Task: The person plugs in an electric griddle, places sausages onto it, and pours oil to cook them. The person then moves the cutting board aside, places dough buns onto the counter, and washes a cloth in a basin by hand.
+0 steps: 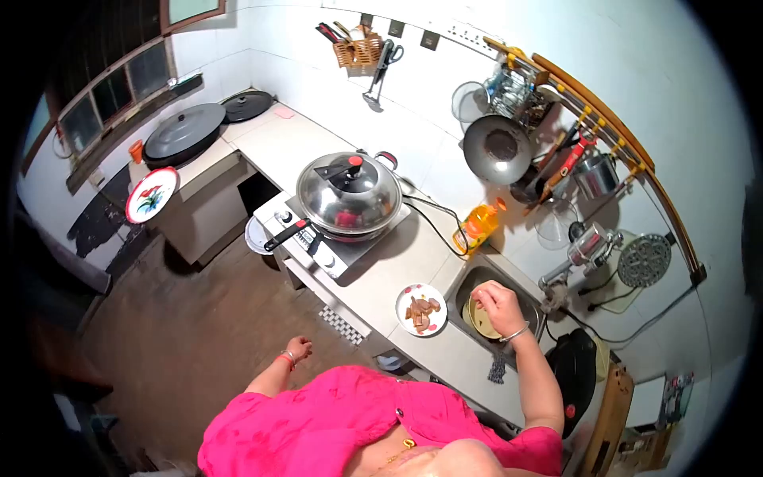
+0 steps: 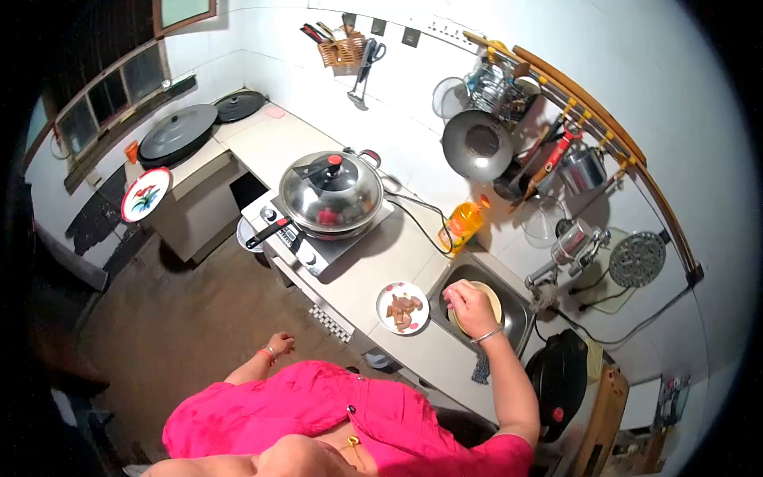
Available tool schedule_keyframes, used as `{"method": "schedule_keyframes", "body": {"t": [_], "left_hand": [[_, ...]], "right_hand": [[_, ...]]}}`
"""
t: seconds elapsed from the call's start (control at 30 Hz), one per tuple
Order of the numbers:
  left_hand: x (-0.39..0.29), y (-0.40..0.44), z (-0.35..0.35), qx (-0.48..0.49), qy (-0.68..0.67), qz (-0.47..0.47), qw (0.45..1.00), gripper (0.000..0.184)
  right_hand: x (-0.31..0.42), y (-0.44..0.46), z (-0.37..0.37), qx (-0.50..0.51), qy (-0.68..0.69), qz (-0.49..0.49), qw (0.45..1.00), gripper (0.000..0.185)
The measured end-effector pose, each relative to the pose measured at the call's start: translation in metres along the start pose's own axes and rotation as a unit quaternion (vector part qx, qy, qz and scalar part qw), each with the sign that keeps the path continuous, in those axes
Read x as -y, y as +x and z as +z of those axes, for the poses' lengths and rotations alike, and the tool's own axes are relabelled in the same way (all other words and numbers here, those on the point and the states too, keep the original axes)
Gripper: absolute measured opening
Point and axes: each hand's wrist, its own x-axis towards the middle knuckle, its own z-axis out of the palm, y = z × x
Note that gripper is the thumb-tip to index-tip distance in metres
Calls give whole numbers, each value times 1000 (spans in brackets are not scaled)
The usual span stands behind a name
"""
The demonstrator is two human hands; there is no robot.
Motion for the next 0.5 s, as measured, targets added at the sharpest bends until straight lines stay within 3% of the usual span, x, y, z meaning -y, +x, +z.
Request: {"method": "schedule_keyframes", "body": {"t": [0.13, 0.2, 0.23, 0.27, 0.33, 0.5], "left_hand": [[21, -40, -23, -57, 10, 8, 998, 29], [16, -103, -31, -150, 80, -87, 982, 24], [67, -101, -45, -143, 69, -109, 981, 28], [72, -126, -52, -135, 280, -158, 937, 32], [121, -148, -65, -45, 449, -184, 873, 29], [171, -180, -77, -56, 303, -288, 907, 24]], "right_hand": [[-16, 29, 5, 38, 14, -5, 999, 12], [-32, 41, 10, 48, 53, 10, 997, 15], [-44, 46, 15, 50, 76, -1, 996, 15], [-55, 49, 20, 62, 88, 18, 994, 15], [-73, 53, 30, 86, 113, 55, 988, 17], [-67, 97, 39, 122, 138, 93, 978, 17]]}}
